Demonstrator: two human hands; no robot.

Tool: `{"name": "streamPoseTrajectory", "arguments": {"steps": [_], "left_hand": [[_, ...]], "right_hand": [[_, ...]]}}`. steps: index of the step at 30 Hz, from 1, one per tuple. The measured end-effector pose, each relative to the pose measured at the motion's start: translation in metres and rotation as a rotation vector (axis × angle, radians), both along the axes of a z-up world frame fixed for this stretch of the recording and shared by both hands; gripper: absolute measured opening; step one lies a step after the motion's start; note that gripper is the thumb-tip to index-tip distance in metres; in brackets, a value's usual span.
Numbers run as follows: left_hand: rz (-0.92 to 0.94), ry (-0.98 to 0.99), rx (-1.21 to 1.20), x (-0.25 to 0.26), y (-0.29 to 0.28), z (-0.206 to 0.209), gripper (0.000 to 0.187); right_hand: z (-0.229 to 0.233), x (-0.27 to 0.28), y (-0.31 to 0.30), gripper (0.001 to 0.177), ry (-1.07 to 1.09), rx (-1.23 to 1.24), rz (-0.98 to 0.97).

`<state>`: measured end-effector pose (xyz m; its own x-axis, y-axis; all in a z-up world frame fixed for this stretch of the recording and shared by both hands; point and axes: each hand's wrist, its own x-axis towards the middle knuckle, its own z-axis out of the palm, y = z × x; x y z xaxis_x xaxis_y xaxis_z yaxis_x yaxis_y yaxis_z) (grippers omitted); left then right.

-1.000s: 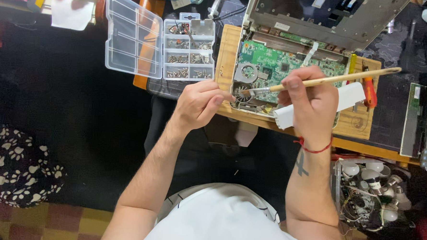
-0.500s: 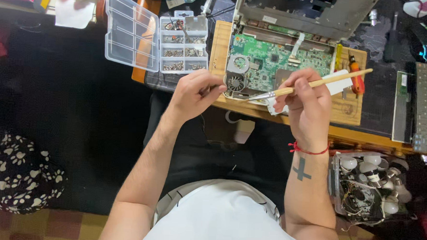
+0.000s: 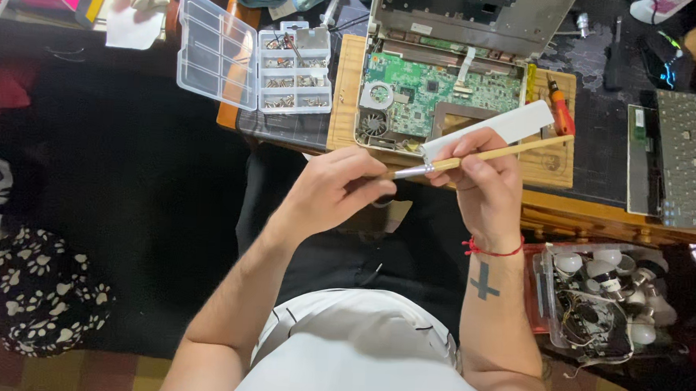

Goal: The person uses a small brush to clean dust from the cooling fan and surrounding components inside an open laptop. The person repeatedly brushes the fan blades and heatsink area while holding the laptop steady with the other hand.

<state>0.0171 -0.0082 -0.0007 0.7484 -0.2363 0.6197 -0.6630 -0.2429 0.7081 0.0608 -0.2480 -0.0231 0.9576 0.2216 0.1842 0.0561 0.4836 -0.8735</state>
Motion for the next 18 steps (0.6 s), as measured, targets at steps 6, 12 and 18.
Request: {"name": "streamPoseTrajectory", "arguments": {"steps": [6,12,18], "left_hand": [[0.038,-0.053,-0.052,-0.008,0.006,-0.003,0.013],[0.009,0.109,-0.103,-0.020,-0.003,0.019,0.026],[-0.012,0.188,-0.035,-0.029,-0.021,0.021,0.026]], "right_hand": [[-0.001,-0.006,-0.016,0.028,-0.006,0.082,-0.049],[-0.008,-0.011,-0.025,0.029,-0.033,0.154,0.015],[-0.006,-0.019,-0.015,0.025,-0.076,0.165,0.037]]}}
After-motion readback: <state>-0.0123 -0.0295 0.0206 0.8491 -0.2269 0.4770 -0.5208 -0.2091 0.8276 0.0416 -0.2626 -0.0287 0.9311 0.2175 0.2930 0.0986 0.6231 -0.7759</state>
